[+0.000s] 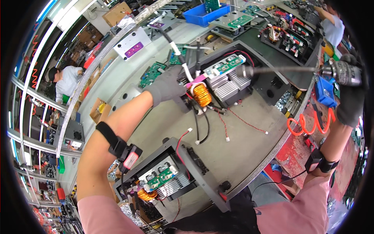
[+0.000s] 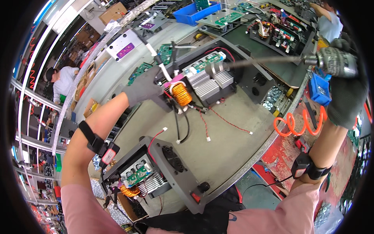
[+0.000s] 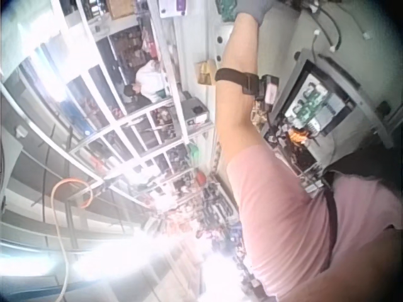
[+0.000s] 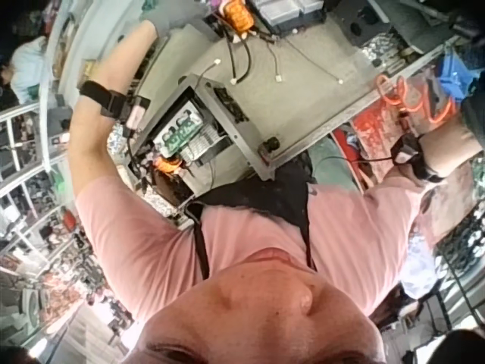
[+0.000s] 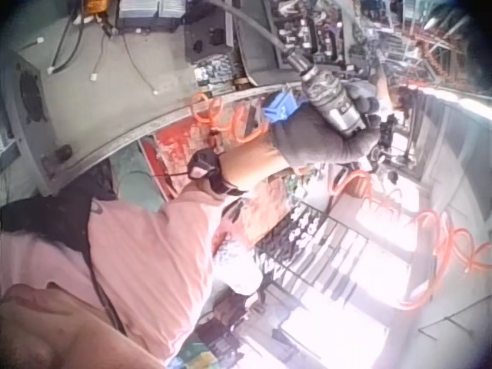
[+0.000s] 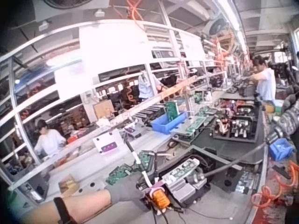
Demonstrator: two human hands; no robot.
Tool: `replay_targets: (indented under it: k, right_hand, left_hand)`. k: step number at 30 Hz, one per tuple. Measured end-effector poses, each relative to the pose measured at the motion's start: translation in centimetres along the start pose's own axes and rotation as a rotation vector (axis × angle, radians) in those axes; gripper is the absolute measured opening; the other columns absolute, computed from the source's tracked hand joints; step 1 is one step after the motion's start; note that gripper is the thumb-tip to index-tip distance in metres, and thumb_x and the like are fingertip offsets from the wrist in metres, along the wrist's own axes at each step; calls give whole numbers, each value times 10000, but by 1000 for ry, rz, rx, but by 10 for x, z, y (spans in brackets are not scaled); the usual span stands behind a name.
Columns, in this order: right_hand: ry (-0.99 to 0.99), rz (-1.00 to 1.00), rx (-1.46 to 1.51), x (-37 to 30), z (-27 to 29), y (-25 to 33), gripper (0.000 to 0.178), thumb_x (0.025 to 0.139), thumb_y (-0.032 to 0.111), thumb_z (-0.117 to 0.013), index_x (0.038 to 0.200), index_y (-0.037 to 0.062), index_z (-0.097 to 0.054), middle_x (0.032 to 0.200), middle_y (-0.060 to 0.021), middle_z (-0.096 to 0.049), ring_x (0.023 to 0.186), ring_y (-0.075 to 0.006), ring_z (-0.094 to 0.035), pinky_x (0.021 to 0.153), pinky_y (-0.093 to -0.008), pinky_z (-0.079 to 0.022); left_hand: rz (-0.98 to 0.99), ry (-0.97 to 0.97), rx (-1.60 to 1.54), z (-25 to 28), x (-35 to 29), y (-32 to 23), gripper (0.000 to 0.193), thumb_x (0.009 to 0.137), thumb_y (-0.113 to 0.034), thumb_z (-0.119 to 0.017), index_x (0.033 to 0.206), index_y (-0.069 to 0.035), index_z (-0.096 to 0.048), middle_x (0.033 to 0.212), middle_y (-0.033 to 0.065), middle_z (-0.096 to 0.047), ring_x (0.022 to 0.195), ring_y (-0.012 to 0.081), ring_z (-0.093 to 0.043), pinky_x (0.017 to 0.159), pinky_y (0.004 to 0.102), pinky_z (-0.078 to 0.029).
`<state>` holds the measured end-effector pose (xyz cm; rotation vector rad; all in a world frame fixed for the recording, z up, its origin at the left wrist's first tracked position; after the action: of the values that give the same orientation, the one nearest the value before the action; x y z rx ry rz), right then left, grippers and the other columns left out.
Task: Assemble internal components and circuit boards into a power inverter unit using an electric screwdriver.
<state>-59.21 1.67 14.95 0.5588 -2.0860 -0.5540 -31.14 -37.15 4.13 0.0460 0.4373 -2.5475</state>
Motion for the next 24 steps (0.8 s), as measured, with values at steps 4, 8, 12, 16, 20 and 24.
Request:
replay_targets:
  k: [4, 8, 12, 16, 20, 24]
  right_hand:
    - [-265, -314, -324, -19, 27, -23, 340, 924, 248, -566, 1187, 33, -547, 955, -93, -619, 818, -211, -623, 722, -353, -535]
    - [-415, -656, -330, -61, 33, -86, 269, 841, 201, -645, 1051, 57, -559, 903, -101, -636, 718, -223, -645, 641, -344, -559]
    - [-452, -913, -275, -83, 16, -131, 234, 794, 147, -657, 981, 51, -556, 772, -94, -630, 619, -228, -642, 602, -370, -569]
    - [-395, -768, -446, -71, -1, -139, 270, 825, 181, -625, 1049, 47, -556, 770, -100, -646, 633, -203, -643, 582, -306, -539]
    - [-281, -743, -504, -71, -11, -128, 355, 823, 250, -608, 1097, 32, -552, 749, -104, -641, 604, -187, -627, 527, -295, -510]
    - [-293, -769, -358, -91, -6, -116, 404, 740, 179, -633, 1086, -1, -525, 952, -185, -626, 555, -234, -618, 492, -352, -527]
  left_hand:
    - [36, 12, -12, -1, -3, 7, 765, 685, -248, -692, 1361, -30, -407, 1283, 236, -531, 1186, 353, -527, 1000, 374, -424]
    - [14, 0, -13, -2, -1, 5, 748, 683, -221, -694, 1351, -36, -415, 1225, 226, -565, 1137, 351, -556, 966, 381, -443]
    - [40, -4, -59, -4, 1, 9, 661, 673, -187, -688, 1282, -36, -481, 1124, 210, -612, 1027, 339, -606, 890, 380, -483]
    - [53, 70, -178, -6, 11, 27, 683, 688, -82, -648, 1337, -35, -440, 1014, 154, -618, 834, 238, -613, 742, 339, -508]
    - [64, 145, -521, -2, 15, 48, 791, 661, -126, -671, 1405, -72, -408, 1107, 196, -634, 916, 254, -642, 768, 341, -512]
    - [-29, 125, -39, 4, -7, 46, 804, 704, -213, -705, 1420, -79, -366, 1240, 211, -558, 1126, 307, -576, 923, 371, -476]
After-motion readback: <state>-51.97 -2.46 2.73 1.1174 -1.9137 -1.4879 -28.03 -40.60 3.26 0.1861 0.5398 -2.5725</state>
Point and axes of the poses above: each hand's wrist, its own x-axis towards the middle knuckle, its own z-axis out of the back of the hand, y = z × x, the point moved 3 cm from there along x, towards the middle knuckle
